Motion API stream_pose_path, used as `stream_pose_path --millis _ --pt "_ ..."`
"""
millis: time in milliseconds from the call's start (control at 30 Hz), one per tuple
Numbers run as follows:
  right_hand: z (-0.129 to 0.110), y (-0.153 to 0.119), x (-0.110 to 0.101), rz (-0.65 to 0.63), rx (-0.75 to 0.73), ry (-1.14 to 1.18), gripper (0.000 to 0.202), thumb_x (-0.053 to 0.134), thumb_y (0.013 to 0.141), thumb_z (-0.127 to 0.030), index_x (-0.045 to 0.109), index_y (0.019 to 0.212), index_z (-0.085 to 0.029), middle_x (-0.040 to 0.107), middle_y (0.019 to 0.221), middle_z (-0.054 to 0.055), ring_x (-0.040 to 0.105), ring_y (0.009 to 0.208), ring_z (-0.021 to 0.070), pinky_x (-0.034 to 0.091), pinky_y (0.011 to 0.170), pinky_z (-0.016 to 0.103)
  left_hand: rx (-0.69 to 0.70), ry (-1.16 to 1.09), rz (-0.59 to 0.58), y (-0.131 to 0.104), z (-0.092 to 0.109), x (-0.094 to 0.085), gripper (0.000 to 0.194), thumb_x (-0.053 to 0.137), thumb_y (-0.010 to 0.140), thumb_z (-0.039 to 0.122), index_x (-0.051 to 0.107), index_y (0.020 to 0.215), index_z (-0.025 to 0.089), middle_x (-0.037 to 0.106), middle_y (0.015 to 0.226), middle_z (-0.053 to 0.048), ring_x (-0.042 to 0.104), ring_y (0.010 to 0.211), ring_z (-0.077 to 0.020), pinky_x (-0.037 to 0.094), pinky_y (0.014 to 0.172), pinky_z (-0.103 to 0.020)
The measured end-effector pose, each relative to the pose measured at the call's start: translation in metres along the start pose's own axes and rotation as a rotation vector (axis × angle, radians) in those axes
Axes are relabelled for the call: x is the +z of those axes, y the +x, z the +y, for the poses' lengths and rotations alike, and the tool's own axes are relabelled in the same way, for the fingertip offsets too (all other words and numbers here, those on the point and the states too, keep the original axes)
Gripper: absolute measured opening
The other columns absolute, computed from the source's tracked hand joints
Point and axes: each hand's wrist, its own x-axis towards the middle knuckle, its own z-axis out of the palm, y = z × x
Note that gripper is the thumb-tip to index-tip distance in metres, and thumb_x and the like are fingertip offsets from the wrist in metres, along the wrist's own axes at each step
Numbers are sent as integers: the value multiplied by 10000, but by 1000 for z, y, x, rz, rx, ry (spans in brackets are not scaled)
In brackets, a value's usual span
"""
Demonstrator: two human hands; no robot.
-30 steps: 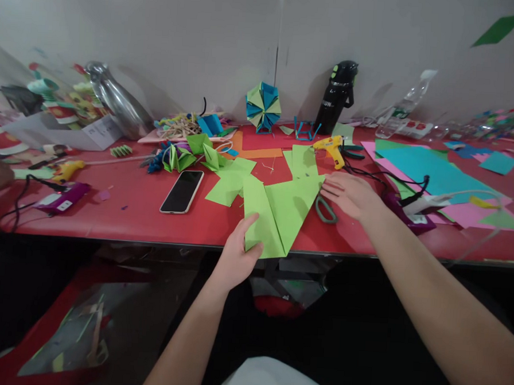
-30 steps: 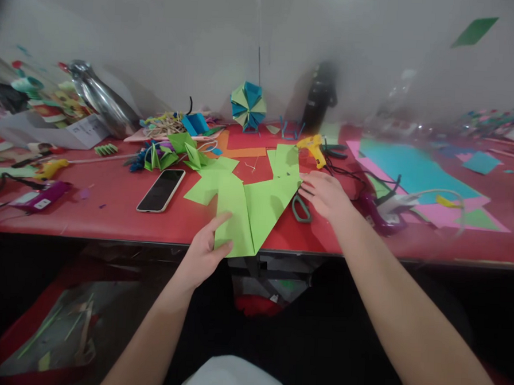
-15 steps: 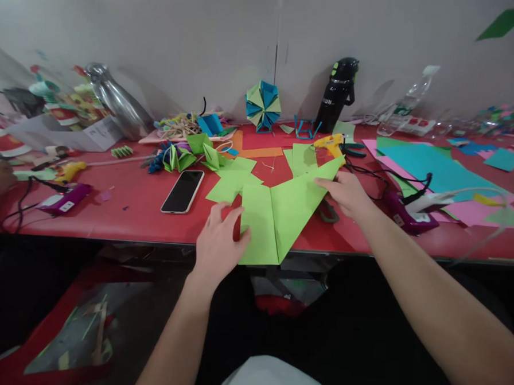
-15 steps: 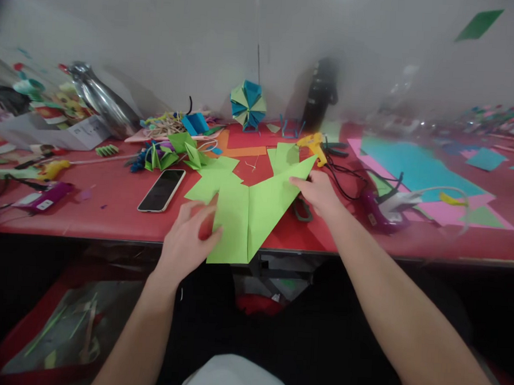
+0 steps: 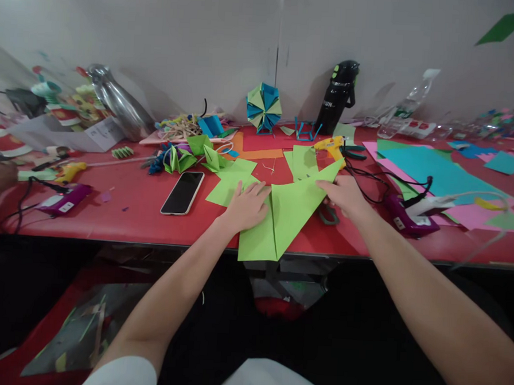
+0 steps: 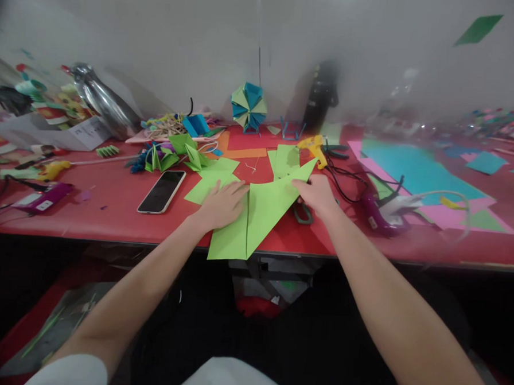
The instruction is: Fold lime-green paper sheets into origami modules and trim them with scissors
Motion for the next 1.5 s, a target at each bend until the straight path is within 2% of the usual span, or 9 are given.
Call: stream_pose_path --millis 167,333,467,633,867,1000,1300,1500 --pt "3 5 1 23 -2 -64 248 697 775 -339 627 578 -205 552 405 32 440 356 133 291 338 268 0 -15 10 14 -4 0 555 306 1034 369 506 1491 126 387 1653 -149 339 1537 -304 194 1283 -512" --pt "8 9 1 38 -23 -143 259 713 760 -353 610 569 -213 563 399 29 442 340 132 313 337 271 8 -26 1 24 -11 8 639 277 1055 430 401 1557 53 354 1666 -177 312 1554 -290 221 1283 -426" --pt "12 11 1 53 -43 -205 269 734 749 -354 605 558 -214 577 409 33 488 358 148 359 363 275 7 -23 -36 25 -15 15 641 202 1069 420 320 1618 109 236 1720 -129 225 1591 -294 188 1291 -466" --pt "12 10 1 65 -81 -253 251 739 753 -334 617 567 -216 590 434 36 539 413 169 382 407 282 -11 -24 -85 26 -15 16 658 160 1069 443 259 1643 137 156 1738 -89 151 1612 -273 150 1301 -481" --pt "10 6 -2 82 -153 -298 172 763 721 -329 677 640 -204 651 554 50 640 581 225 406 474 295 -31 -32 -113 27 -14 14 647 157 1065 458 227 1654 198 123 1745 -51 118 1618 -253 118 1307 -478" --pt "10 2 -4 95 -197 -325 150 771 712 -310 689 642 -206 685 633 66 657 676 246 414 516 304 -35 -31 -120 27 -13 13 653 156 1063 442 228 1652 169 118 1744 -63 115 1619 -249 122 1304 -488" --pt "12 -1 -6 103 -221 -325 172 771 711 -311 666 621 -208 662 621 60 626 655 237 393 539 313 -28 -33 -119 26 -12 11 645 158 1064 429 250 1646 166 124 1742 -68 121 1618 -245 117 1306 -491" --pt "11 -1 -11 95 -173 -238 290 678 809 -420 633 616 -207 619 531 32 554 498 178 403 503 308 -27 -21 -97 26 -14 15 648 166 1063 413 229 1650 146 131 1740 -76 123 1618 -243 125 1305 -480"
